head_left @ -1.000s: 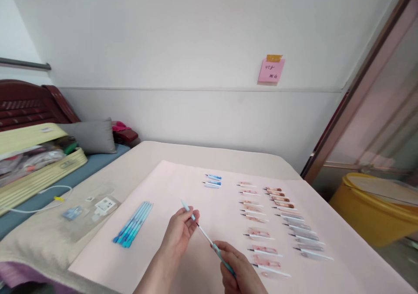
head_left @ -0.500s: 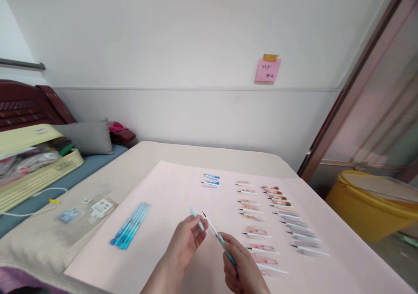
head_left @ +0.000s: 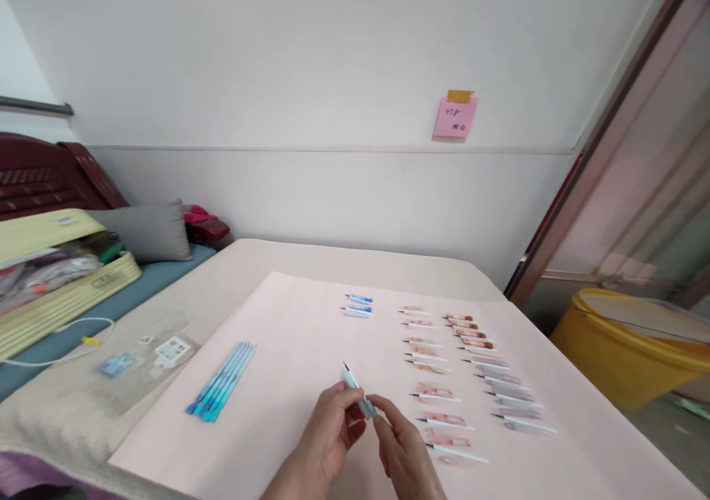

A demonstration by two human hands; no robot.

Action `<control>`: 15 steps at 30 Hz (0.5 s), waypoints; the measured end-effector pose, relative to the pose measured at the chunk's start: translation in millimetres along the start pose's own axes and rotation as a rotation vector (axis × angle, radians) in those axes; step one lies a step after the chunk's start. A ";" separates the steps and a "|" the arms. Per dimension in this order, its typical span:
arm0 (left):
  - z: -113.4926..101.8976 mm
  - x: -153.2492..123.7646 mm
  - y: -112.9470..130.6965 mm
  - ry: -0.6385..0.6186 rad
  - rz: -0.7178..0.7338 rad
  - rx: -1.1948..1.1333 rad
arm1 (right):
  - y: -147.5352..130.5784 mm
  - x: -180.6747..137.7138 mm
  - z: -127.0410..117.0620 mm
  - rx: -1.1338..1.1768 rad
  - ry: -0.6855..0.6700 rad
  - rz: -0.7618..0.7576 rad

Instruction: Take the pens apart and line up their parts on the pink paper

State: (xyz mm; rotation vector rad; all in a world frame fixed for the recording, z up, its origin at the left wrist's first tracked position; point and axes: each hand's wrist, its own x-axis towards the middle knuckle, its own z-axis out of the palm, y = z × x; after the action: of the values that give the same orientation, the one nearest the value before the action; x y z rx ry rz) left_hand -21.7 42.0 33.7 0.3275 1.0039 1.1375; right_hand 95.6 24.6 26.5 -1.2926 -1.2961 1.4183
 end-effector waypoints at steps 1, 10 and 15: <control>-0.1 0.9 0.0 0.005 0.004 -0.006 | -1.1 -0.3 0.2 -0.012 0.002 0.000; -18.6 17.5 27.7 0.170 0.116 -0.189 | -2.8 -0.5 -0.2 0.027 -0.076 0.060; -20.9 16.6 32.3 0.174 0.094 -0.183 | -1.1 0.7 -4.5 0.028 -0.043 0.049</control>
State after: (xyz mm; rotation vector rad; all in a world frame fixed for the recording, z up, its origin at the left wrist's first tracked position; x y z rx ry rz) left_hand -56.7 64.9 35.9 0.1312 1.0352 1.3507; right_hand 99.8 26.2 27.7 -1.2894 -1.2761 1.5009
